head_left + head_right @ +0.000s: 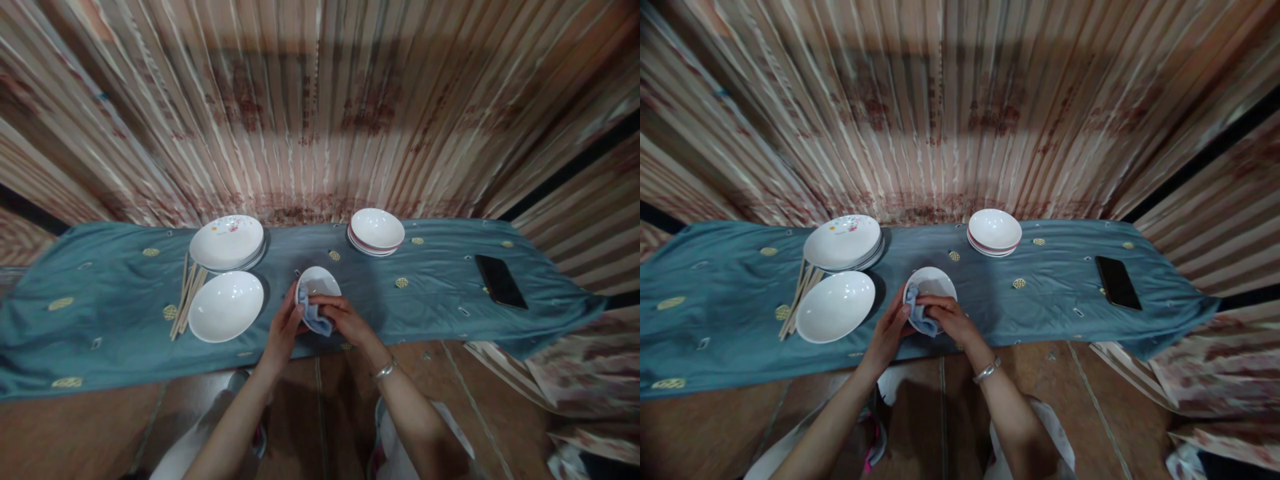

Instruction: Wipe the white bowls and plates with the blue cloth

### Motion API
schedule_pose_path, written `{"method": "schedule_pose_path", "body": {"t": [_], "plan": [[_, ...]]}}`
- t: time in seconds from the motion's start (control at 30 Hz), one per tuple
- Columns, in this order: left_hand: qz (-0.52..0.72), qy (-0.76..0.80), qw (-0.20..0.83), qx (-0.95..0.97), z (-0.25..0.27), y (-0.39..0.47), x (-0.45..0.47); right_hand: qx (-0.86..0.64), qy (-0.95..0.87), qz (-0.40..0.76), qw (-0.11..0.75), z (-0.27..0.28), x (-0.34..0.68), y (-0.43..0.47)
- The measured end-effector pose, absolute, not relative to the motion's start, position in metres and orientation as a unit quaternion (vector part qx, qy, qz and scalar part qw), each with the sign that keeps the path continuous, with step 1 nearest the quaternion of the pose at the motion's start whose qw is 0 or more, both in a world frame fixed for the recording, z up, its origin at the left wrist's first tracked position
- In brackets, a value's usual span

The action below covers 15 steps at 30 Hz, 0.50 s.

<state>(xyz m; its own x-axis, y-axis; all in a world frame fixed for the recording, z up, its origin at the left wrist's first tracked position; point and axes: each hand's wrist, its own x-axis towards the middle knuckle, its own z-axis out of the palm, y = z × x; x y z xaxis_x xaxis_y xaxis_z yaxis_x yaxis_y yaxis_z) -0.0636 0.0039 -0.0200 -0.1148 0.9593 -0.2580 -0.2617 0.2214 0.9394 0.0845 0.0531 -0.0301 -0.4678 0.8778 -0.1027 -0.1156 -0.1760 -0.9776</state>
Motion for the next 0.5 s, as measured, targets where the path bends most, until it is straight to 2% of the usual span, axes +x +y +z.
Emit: {"method": "schedule_pose_path", "body": {"t": [0.23,0.5], "plan": [[0.533,0.518,0.575,0.343,-0.025,0.004,-0.063,-0.343,-0.457,0.697,0.433,-0.029,0.073,0.054],[0.542,0.506,0.57,0.355,-0.029,0.001,-0.06,-0.385,-0.566,0.588,0.43,-0.03,0.077,0.064]]}}
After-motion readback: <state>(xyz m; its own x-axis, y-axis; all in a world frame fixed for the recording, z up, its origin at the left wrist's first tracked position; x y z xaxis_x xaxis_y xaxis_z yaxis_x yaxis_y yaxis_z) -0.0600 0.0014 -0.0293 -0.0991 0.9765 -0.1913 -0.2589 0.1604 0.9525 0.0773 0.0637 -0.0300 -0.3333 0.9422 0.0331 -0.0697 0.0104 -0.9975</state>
